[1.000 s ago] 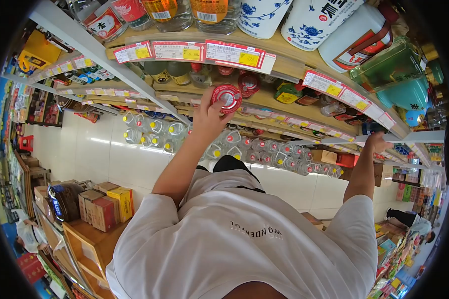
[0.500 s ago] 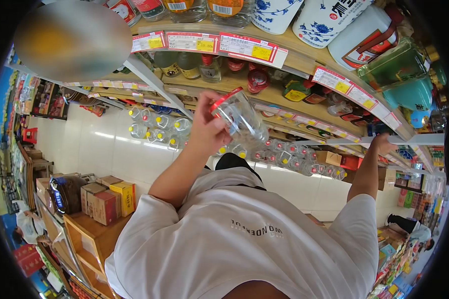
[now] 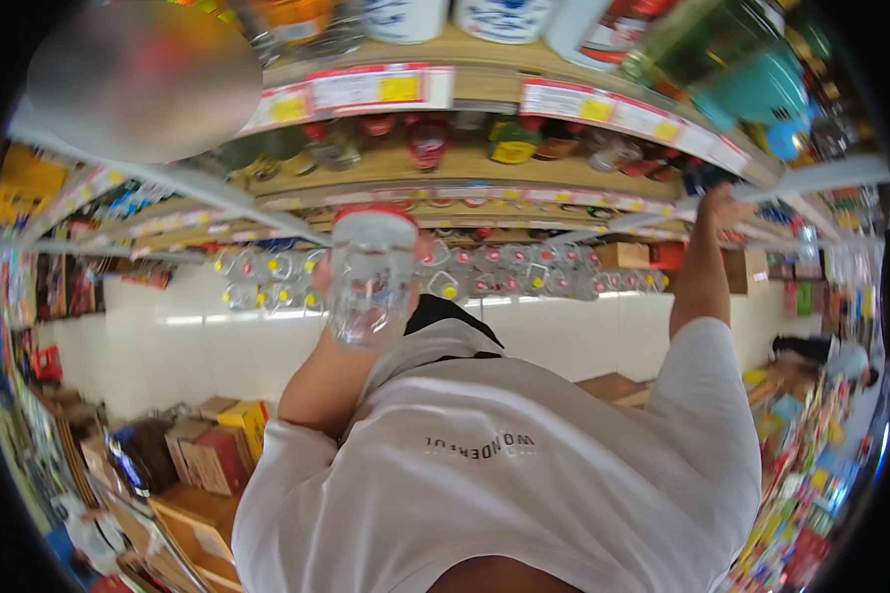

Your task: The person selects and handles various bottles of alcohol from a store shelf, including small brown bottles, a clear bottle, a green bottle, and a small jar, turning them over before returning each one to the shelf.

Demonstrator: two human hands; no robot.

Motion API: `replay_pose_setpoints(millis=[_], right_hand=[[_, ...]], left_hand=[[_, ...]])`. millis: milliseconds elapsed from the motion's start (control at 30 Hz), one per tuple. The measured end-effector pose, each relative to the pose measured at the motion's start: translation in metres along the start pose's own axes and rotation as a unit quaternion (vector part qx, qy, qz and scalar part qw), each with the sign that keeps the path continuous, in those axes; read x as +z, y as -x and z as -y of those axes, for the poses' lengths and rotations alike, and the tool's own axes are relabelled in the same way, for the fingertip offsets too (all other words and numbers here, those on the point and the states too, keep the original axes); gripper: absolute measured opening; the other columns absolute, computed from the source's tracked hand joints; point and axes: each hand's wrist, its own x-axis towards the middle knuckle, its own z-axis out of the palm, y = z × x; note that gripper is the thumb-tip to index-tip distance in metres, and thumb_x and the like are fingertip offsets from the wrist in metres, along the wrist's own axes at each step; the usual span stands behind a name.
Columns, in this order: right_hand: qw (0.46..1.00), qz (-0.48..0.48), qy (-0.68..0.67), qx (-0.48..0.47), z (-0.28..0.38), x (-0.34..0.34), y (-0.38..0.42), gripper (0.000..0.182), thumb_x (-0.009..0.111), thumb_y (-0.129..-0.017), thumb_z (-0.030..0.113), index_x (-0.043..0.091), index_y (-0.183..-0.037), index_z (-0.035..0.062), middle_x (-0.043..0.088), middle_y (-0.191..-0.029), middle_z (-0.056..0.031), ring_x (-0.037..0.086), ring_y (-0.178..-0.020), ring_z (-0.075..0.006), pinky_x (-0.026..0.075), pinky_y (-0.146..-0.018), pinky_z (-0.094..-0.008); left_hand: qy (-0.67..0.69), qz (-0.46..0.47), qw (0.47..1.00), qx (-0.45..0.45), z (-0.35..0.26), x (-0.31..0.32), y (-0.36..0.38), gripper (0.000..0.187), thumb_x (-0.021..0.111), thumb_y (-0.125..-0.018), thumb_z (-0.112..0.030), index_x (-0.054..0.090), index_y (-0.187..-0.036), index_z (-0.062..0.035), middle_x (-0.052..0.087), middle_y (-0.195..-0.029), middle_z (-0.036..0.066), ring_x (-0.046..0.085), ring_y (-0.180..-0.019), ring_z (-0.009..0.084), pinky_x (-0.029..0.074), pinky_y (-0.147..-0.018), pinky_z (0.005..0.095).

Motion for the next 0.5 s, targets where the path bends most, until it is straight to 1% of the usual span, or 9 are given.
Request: replay_pose_setpoints(millis=[67,100,133,167,233,267,367,400,500], right_hand=[[0.997,-0.073,-0.012,-0.004,-0.006,0.016,-0.003,0.061,0.064,-0.071,0.036,0.047,-0.114,-0.0023,0.058,-0.104,-0.0271,0.057,-0.096,-0.0455,0.046,-0.082,-0.0536],[0.997,-0.063,-0.05,0.022,0.0,0.009,0.0,0.057,0.064,-0.071,0.036,0.047,-0.111,0.0,0.061,-0.1,-0.0258,0.059,-0.092,-0.0462,0.046,-0.08,-0.0546],[0.995,-0.089,-0.031,0.007,-0.016,0.028,-0.004,0.056,0.065,-0.071,0.036,0.046,-0.11,-0.0001,0.062,-0.1,-0.0258,0.06,-0.092,-0.0466,0.047,-0.079,-0.0544],[0.995,-0.045,-0.085,0.036,0.014,-0.005,0.006,0.055,0.065,-0.072,0.035,0.046,-0.11,-0.0004,0.062,-0.1,-0.0273,0.06,-0.093,-0.0465,0.048,-0.08,-0.0536],[0.995,-0.06,-0.075,0.025,0.017,-0.007,0.007,0.054,0.064,-0.072,0.033,0.046,-0.11,-0.001,0.062,-0.099,-0.0278,0.06,-0.092,-0.0467,0.048,-0.081,-0.0536],[0.995,-0.051,-0.076,0.03,0.021,-0.013,0.008,0.054,0.064,-0.071,0.033,0.047,-0.109,-0.0011,0.062,-0.099,-0.0279,0.06,-0.093,-0.047,0.047,-0.082,-0.0538],[0.995,-0.021,-0.08,0.057,0.028,-0.019,0.009,0.055,0.065,-0.07,0.031,0.046,-0.11,-0.0026,0.061,-0.101,-0.0277,0.059,-0.094,-0.047,0.047,-0.083,-0.053],[0.995,-0.012,-0.078,0.053,0.025,-0.016,0.008,0.056,0.066,-0.07,0.03,0.045,-0.111,-0.0028,0.061,-0.102,-0.0272,0.059,-0.096,-0.046,0.047,-0.083,-0.0518],[0.99,-0.012,-0.132,0.045,0.028,-0.024,0.01,0.06,0.068,-0.07,0.029,0.043,-0.114,-0.0028,0.06,-0.105,-0.0275,0.059,-0.098,-0.0453,0.047,-0.085,-0.0505]], left_hand=[[-0.077,-0.016,0.997,0.01,0.007,0.001,-0.01,0.081,0.077,-0.068,-0.049,0.04,-0.126,-0.0071,0.056,-0.109,0.026,0.065,-0.085,0.0286,0.058,-0.067,0.0342],[-0.131,-0.022,0.991,0.016,0.009,-0.002,-0.014,0.077,0.078,-0.067,-0.047,0.041,-0.122,-0.0074,0.056,-0.109,0.026,0.064,-0.087,0.0294,0.057,-0.068,0.0343],[-0.185,-0.022,0.982,0.015,0.009,-0.005,-0.019,0.073,0.078,-0.068,-0.045,0.041,-0.118,-0.0078,0.057,-0.109,0.026,0.064,-0.089,0.0301,0.056,-0.071,0.0346],[-0.24,-0.022,0.97,0.015,0.009,-0.008,-0.023,0.07,0.079,-0.068,-0.043,0.041,-0.114,-0.0082,0.057,-0.109,0.026,0.063,-0.092,0.0308,0.055,-0.073,0.035],[-0.346,-0.008,0.938,-0.005,0.008,-0.015,-0.035,0.064,0.08,-0.068,-0.039,0.04,-0.108,-0.0091,0.058,-0.108,0.026,0.061,-0.101,0.0319,0.052,-0.082,0.0364],[-0.398,-0.021,0.917,-0.009,0.011,-0.02,-0.038,0.064,0.082,-0.067,-0.034,0.041,-0.109,-0.0085,0.056,-0.116,0.025,0.059,-0.106,0.0302,0.049,-0.088,0.0362],[-0.591,-0.017,0.807,0.0,0.02,-0.035,-0.059,0.061,0.083,-0.068,-0.025,0.041,-0.109,-0.0076,0.054,-0.122,0.02,0.059,-0.107,0.0262,0.048,-0.09,0.0361],[-0.653,0.017,0.757,0.0,0.022,-0.042,-0.07,0.058,0.084,-0.068,-0.017,0.044,-0.108,-0.0069,0.053,-0.126,0.016,0.059,-0.105,0.0236,0.051,-0.085,0.0336],[-0.794,-0.01,0.608,-0.021,0.043,-0.061,-0.094,0.055,0.083,-0.067,-0.014,0.046,-0.107,-0.0071,0.053,-0.125,0.015,0.059,-0.105,0.0235,0.05,-0.086,0.0331]])
